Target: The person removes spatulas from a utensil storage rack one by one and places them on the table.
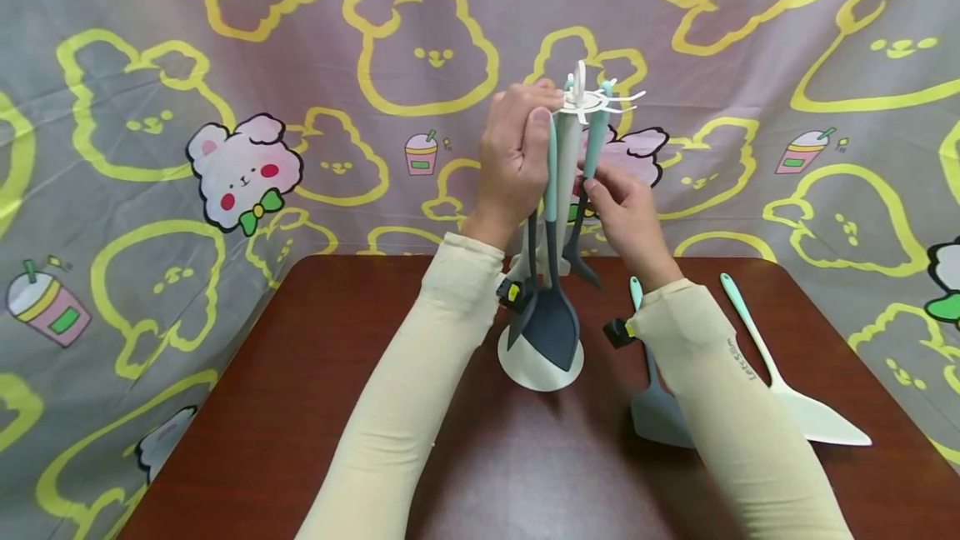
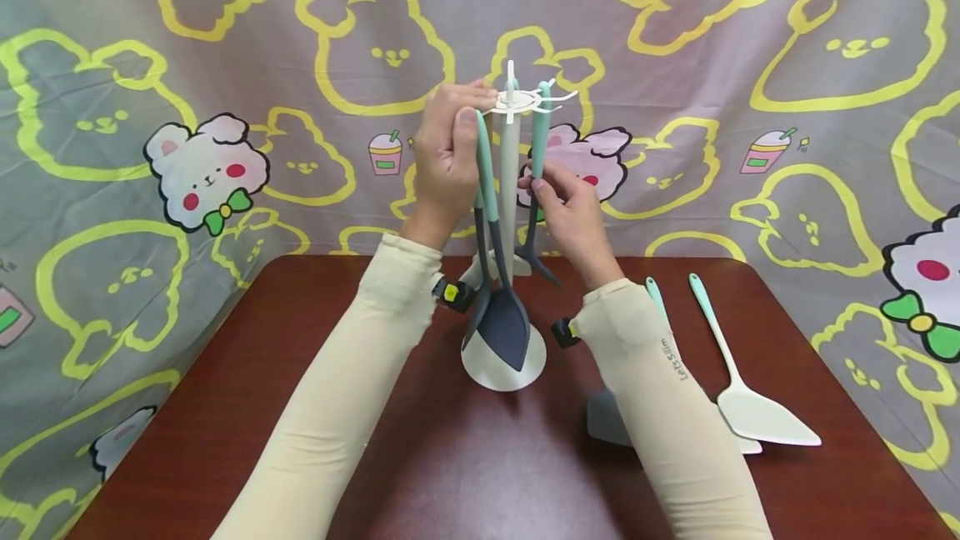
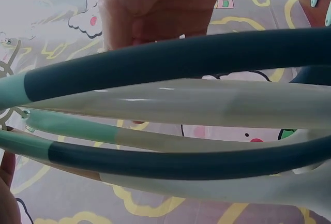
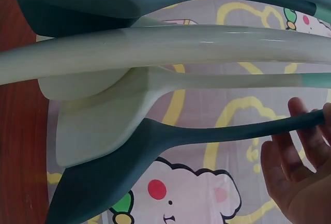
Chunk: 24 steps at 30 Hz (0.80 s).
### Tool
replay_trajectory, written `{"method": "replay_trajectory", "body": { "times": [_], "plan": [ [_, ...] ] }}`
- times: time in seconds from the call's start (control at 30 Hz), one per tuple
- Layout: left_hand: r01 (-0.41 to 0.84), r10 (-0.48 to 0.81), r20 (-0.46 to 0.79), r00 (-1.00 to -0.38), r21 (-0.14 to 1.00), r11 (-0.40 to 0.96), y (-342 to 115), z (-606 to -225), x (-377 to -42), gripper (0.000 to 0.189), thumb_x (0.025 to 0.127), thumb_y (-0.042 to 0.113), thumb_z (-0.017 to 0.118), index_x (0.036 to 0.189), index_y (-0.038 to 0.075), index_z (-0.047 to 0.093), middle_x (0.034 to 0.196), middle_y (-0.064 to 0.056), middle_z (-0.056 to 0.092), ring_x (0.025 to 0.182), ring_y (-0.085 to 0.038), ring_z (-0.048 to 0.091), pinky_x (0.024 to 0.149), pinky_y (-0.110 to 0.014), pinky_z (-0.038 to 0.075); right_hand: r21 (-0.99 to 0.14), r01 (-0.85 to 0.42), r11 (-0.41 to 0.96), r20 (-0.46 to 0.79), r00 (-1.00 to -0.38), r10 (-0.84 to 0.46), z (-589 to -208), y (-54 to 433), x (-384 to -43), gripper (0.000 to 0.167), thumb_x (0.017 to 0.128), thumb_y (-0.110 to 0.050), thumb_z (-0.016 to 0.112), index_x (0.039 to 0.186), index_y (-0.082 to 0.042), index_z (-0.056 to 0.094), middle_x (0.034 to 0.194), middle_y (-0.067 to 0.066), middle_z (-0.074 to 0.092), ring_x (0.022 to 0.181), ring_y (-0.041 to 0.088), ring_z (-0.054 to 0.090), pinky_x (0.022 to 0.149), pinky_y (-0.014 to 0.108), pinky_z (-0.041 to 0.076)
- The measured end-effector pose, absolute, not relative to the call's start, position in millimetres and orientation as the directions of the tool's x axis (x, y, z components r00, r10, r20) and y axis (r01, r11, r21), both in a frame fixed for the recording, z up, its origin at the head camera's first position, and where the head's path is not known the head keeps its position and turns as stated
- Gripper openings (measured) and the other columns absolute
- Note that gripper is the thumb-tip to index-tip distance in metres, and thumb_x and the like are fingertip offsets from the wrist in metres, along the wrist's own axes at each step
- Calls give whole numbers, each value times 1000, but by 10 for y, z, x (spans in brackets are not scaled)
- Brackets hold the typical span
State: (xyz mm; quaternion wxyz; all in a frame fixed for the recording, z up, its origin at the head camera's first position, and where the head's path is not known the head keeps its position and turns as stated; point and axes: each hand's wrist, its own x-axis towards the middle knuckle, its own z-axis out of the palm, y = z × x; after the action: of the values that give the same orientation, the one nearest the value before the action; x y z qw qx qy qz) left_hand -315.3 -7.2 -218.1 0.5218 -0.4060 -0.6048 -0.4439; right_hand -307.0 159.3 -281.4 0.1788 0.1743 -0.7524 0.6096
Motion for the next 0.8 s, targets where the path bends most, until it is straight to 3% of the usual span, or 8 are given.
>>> {"method": "replay_trajectory", "body": {
  "times": [0.27,0.53,0.8],
  "plan": [
    [958,11,994,-108,101,270,-68,-2177,-3179,26,97,6,44,97,-4,68,100,-19,69,108,-33,61,108,-27,43,-856,-502,125,499,-865,-59,-2841,1576,-3101,34,103,-13,50,129,5,59,85,-19,68,82,0,68,77,15,56],
    [955,29,993,-117,105,278,-52,-2181,-3162,26,98,6,42,98,-4,67,100,-19,68,106,-32,61,108,-26,43,-855,-508,107,507,-861,-43,-2868,1598,-3089,32,102,-12,51,127,5,61,86,-11,70,79,-2,69,77,15,57],
    [942,33,991,-132,115,314,-58,-2195,-3160,27,98,7,42,98,-4,66,101,-19,68,109,-32,62,108,-25,42,-843,-518,143,518,-854,-44,-2860,1588,-3059,32,103,-13,49,126,6,61,85,-16,67,80,0,68,79,14,56]
  ]
}}
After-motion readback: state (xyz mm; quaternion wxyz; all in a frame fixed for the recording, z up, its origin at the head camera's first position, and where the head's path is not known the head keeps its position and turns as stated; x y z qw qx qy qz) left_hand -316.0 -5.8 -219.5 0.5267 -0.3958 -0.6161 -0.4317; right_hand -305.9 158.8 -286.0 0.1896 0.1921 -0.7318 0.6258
